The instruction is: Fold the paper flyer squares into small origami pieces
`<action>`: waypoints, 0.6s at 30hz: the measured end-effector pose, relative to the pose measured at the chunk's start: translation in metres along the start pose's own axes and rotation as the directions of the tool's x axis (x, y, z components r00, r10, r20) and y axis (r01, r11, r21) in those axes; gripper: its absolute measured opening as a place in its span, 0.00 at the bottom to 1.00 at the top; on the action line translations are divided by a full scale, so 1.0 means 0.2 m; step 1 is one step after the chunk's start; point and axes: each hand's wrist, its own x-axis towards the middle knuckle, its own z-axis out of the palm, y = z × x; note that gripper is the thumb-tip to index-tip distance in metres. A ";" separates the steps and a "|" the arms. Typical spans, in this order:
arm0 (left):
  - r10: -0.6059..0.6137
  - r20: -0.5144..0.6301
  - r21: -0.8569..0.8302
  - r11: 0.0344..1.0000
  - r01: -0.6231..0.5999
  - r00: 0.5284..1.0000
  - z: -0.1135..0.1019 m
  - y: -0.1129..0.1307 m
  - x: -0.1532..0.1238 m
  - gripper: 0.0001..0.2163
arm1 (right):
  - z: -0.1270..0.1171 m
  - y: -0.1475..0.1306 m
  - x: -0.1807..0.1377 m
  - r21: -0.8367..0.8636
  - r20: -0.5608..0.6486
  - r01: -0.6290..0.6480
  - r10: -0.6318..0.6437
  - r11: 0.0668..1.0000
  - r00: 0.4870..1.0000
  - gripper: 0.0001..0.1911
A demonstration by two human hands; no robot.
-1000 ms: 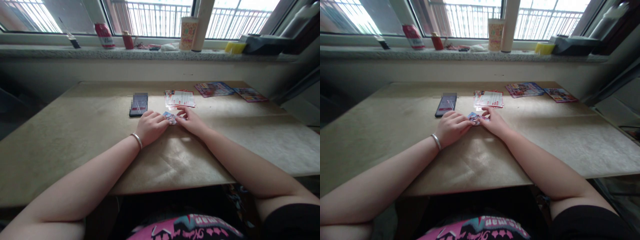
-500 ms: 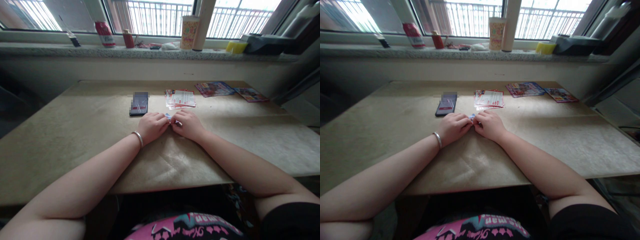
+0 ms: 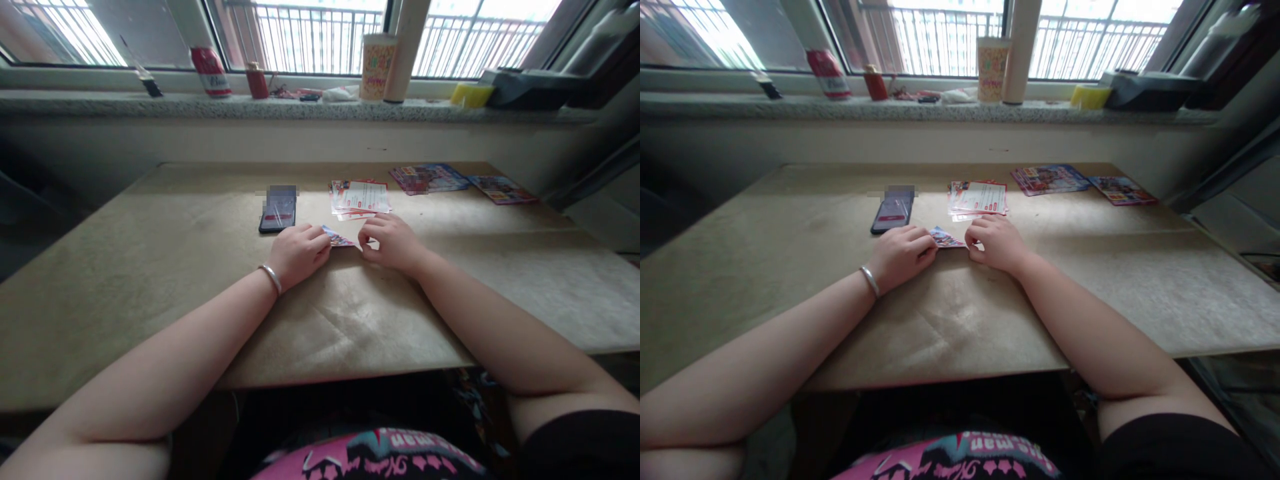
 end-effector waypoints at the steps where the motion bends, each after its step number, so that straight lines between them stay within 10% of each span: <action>1: -0.007 0.007 -0.005 1.000 0.007 1.000 0.00 0.00 0.00 0.11 | -0.01 0.02 -0.01 -0.002 -0.002 -0.004 0.004 1.000 1.000 0.03; 18: 0.092 0.113 -0.287 0.956 -0.056 0.989 0.04 -0.01 -0.01 0.11 | 0.04 0.16 -0.05 0.146 0.055 -0.257 0.251 0.955 0.966 0.06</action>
